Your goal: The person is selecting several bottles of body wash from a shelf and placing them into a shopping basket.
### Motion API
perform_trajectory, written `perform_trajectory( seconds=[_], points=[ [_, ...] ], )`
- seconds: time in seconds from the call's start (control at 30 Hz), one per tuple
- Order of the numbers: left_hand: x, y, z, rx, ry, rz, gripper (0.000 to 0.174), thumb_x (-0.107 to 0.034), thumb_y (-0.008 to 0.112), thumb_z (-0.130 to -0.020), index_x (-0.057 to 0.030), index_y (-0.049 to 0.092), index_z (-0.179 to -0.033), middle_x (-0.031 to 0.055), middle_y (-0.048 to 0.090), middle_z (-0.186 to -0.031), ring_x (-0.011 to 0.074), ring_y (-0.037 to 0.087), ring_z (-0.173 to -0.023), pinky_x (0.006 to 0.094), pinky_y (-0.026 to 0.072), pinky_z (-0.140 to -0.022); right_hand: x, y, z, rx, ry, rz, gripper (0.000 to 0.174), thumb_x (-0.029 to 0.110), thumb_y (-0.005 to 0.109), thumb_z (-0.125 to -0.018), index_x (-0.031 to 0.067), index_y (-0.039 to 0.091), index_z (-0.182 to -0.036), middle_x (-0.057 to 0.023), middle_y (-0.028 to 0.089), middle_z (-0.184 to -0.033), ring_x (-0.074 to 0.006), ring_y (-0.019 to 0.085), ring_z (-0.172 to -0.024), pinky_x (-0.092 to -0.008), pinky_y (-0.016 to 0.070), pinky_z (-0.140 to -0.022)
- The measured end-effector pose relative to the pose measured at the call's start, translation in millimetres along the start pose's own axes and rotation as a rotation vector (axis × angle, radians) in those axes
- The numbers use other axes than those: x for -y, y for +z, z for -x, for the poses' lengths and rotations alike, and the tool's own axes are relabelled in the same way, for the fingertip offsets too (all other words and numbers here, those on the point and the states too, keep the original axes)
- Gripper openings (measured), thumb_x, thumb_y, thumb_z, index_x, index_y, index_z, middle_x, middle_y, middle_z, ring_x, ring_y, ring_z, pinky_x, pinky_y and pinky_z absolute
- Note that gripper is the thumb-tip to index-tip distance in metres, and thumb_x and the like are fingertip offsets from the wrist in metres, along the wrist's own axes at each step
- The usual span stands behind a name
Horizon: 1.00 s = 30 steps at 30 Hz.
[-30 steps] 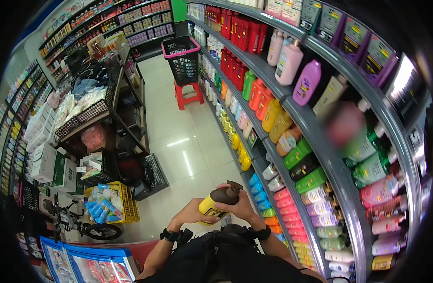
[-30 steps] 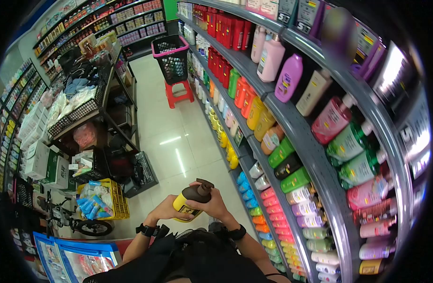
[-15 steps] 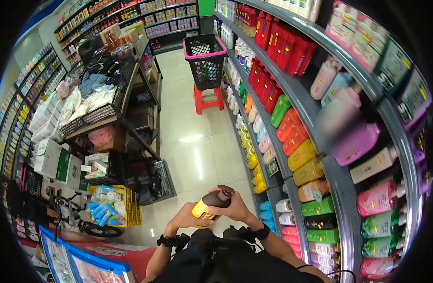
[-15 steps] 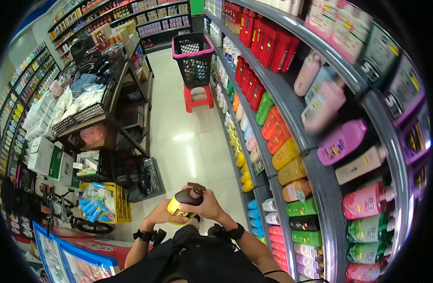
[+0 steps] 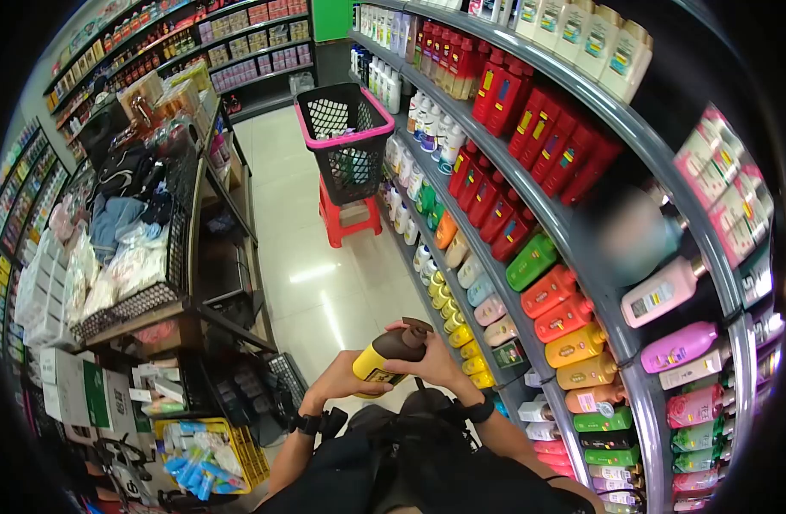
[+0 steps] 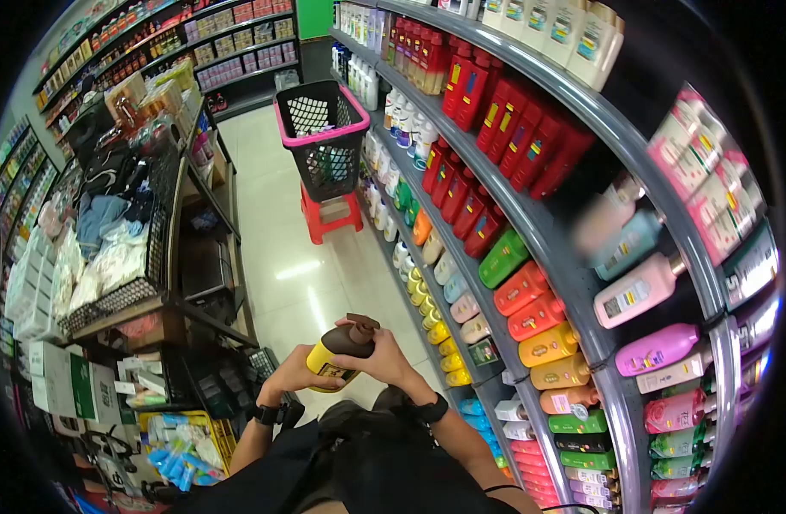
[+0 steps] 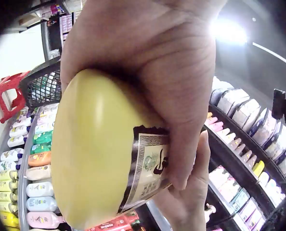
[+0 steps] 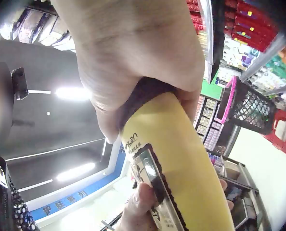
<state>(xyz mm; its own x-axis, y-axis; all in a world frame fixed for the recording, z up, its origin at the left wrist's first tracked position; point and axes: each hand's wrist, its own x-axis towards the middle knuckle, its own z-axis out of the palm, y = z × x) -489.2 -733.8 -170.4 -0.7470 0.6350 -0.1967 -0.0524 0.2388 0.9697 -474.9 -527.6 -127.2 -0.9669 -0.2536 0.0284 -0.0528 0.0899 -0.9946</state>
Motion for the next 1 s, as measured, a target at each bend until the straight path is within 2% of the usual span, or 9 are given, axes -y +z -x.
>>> perform_trajectory(
  seconds=[0.17, 0.27, 0.33, 0.4, 0.43, 0.7, 0.87, 1.0],
  points=[
    [11, -85, -52, 0.011, 0.003, 0.031, 0.048, -0.029, 0.084, -0.066, -0.0003, 0.063, -0.099, 0.005, 0.068, -0.085, 0.0112, 0.061, -0.075, 0.0268, 0.0503, -0.071, -18, 8, -97, 0.045, 0.012, -0.039, 0.054, 0.011, 0.081, -0.069, 0.0033, 0.055, -0.115, -0.0061, 0.063, -0.106, -0.0132, 0.059, -0.099, -0.0291, 0.0463, -0.09],
    [15, -137, -82, -0.008, -0.064, 0.048, 0.045, -0.027, 0.083, -0.067, -0.0003, 0.064, -0.098, 0.0061, 0.068, -0.087, 0.0118, 0.062, -0.077, 0.028, 0.0505, -0.074, -34, 13, -162, 0.013, 0.041, -0.034, 0.053, 0.011, 0.081, -0.07, 0.003, 0.055, -0.115, -0.0064, 0.063, -0.105, -0.0134, 0.059, -0.099, -0.0292, 0.0461, -0.09],
    [24, -171, -104, -0.051, -0.08, -0.011, 0.045, -0.027, 0.083, -0.068, -0.0007, 0.064, -0.099, 0.0059, 0.068, -0.087, 0.0116, 0.062, -0.076, 0.0278, 0.0503, -0.073, -49, 13, -210, 0.125, 0.07, -0.087, 0.064, 0.017, 0.08, -0.071, 0.0025, 0.048, -0.125, -0.0086, 0.061, -0.111, -0.0154, 0.058, -0.103, -0.0302, 0.0456, -0.093],
    [24, -210, -127, -0.078, -0.128, 0.0, 0.045, -0.027, 0.083, -0.068, -0.0006, 0.063, -0.099, 0.0059, 0.068, -0.087, 0.0116, 0.062, -0.076, 0.0277, 0.0502, -0.073, -55, 16, -263, 0.124, 0.047, -0.107, 0.059, 0.015, 0.081, -0.07, 0.0029, 0.051, -0.12, -0.0076, 0.062, -0.107, -0.0146, 0.058, -0.101, -0.0299, 0.046, -0.091],
    [21, -230, -138, -0.093, -0.163, 0.012, 0.046, -0.027, 0.082, -0.068, -0.0006, 0.063, -0.1, 0.006, 0.068, -0.087, 0.0115, 0.062, -0.076, 0.0276, 0.0501, -0.073, -55, 18, -290, 0.109, 0.024, -0.118, 0.054, 0.014, 0.082, -0.069, 0.0032, 0.055, -0.114, -0.0067, 0.063, -0.103, -0.0137, 0.059, -0.099, -0.0297, 0.0464, -0.09],
    [-7, -364, -223, -0.342, -0.231, 0.068, 0.045, -0.025, 0.083, -0.069, 0.0011, 0.062, -0.099, 0.0048, 0.067, -0.086, 0.0095, 0.06, -0.078, 0.0256, 0.0494, -0.071, -30, 12, -497, 0.359, -0.016, -0.127, 0.057, 0.017, 0.082, -0.07, 0.0025, 0.053, -0.117, -0.0087, 0.062, -0.105, -0.0148, 0.058, -0.099, -0.0304, 0.0464, -0.091],
    [1, -438, -263, -0.331, -0.242, 0.156, 0.043, -0.023, 0.082, -0.069, 0.0009, 0.062, -0.098, 0.0024, 0.065, -0.082, 0.0083, 0.056, -0.073, 0.024, 0.0475, -0.068, -37, 19, -581, 0.382, 0.008, -0.122, 0.057, 0.016, 0.082, -0.069, 0.0035, 0.054, -0.117, -0.0089, 0.062, -0.105, -0.0148, 0.058, -0.099, -0.0306, 0.0471, -0.09],
    [14, -507, -304, -0.291, -0.239, 0.079, 0.043, -0.023, 0.082, -0.069, 0.0006, 0.062, -0.1, 0.0025, 0.065, -0.083, 0.0084, 0.056, -0.074, 0.0245, 0.0475, -0.069, -46, 27, -651, 0.324, 0.007, -0.133, 0.055, 0.016, 0.082, -0.07, 0.0037, 0.054, -0.116, -0.0092, 0.063, -0.104, -0.0144, 0.059, -0.098, -0.03, 0.0476, -0.089]
  ],
)
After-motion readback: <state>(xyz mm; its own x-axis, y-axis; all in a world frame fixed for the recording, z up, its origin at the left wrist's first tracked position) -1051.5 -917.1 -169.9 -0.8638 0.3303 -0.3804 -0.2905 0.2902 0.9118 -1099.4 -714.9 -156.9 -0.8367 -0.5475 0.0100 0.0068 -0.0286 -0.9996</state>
